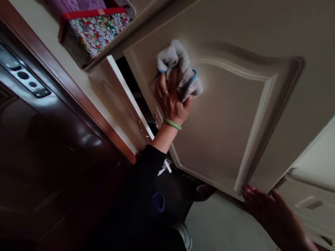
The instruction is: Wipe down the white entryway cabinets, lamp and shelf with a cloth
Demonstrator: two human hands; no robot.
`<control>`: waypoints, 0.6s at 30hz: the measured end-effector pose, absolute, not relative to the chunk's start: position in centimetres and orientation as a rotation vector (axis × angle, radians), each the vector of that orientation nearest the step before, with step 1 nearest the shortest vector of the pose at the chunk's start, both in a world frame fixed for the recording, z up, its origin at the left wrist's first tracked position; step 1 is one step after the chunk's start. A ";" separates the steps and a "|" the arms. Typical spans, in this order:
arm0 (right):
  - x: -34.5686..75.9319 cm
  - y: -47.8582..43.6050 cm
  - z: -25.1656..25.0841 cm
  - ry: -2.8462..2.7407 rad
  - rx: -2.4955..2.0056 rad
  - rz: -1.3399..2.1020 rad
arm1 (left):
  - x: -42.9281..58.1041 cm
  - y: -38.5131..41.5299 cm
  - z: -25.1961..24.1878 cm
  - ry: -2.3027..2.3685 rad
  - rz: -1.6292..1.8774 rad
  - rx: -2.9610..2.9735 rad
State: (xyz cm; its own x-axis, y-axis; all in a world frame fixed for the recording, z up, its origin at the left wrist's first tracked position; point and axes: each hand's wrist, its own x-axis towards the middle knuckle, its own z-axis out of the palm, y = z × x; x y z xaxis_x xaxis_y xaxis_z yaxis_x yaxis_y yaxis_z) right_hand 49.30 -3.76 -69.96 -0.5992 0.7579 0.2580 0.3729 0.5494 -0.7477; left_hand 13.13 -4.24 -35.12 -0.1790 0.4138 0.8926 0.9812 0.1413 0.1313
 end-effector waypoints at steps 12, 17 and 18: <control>48.7 -7.6 -64.1 -2.364 -0.815 0.698 | 13.7 -5.1 -47.2 -2.195 -1.181 -0.987; 48.6 -9.3 -63.3 -2.399 -0.848 0.533 | 14.9 -6.9 -56.4 -2.420 -1.109 -1.155; 48.6 -9.6 -62.9 -2.426 -0.880 0.481 | 15.1 -7.3 -58.3 -2.459 -1.096 -1.183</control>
